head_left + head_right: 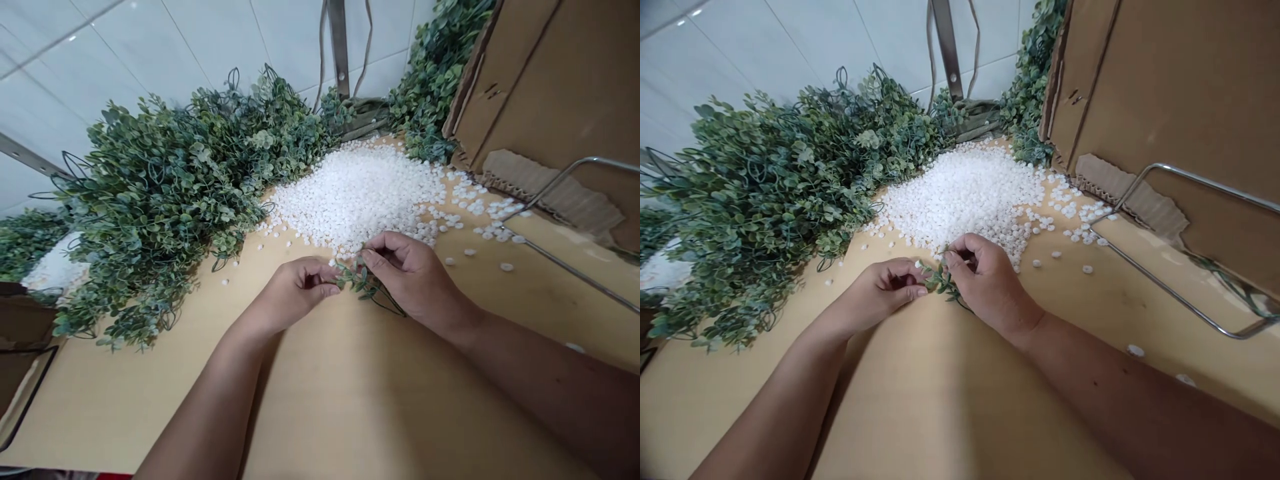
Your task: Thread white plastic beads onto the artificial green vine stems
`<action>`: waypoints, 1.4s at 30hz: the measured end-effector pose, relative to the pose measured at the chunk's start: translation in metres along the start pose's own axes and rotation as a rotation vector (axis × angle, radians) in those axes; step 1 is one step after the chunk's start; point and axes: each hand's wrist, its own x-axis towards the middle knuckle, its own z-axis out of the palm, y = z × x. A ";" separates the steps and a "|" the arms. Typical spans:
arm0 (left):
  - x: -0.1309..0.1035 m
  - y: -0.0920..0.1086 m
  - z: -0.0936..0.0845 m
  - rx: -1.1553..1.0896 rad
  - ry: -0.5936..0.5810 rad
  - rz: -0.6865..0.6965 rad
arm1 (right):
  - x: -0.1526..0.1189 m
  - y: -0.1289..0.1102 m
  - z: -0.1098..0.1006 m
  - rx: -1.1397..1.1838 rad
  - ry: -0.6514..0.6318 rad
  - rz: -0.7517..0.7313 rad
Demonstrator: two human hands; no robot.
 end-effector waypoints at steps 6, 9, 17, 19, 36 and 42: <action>0.000 0.000 0.005 -0.014 0.022 0.059 | 0.000 -0.023 -0.019 0.233 -0.424 0.096; -0.003 0.005 0.006 -0.058 0.059 0.131 | 0.000 -0.025 -0.025 0.221 -0.429 0.164; -0.010 0.013 0.008 0.005 0.186 0.285 | -0.015 -0.016 -0.005 -0.318 -0.382 -0.077; -0.009 0.010 0.009 -0.047 0.186 0.258 | -0.016 -0.015 -0.003 -0.321 -0.384 -0.070; 0.027 -0.021 0.015 0.495 0.449 0.250 | -0.014 -0.008 -0.003 -0.427 -0.215 -0.010; 0.021 -0.009 0.024 -0.234 0.447 0.050 | -0.010 -0.001 -0.005 -0.198 -0.300 -0.004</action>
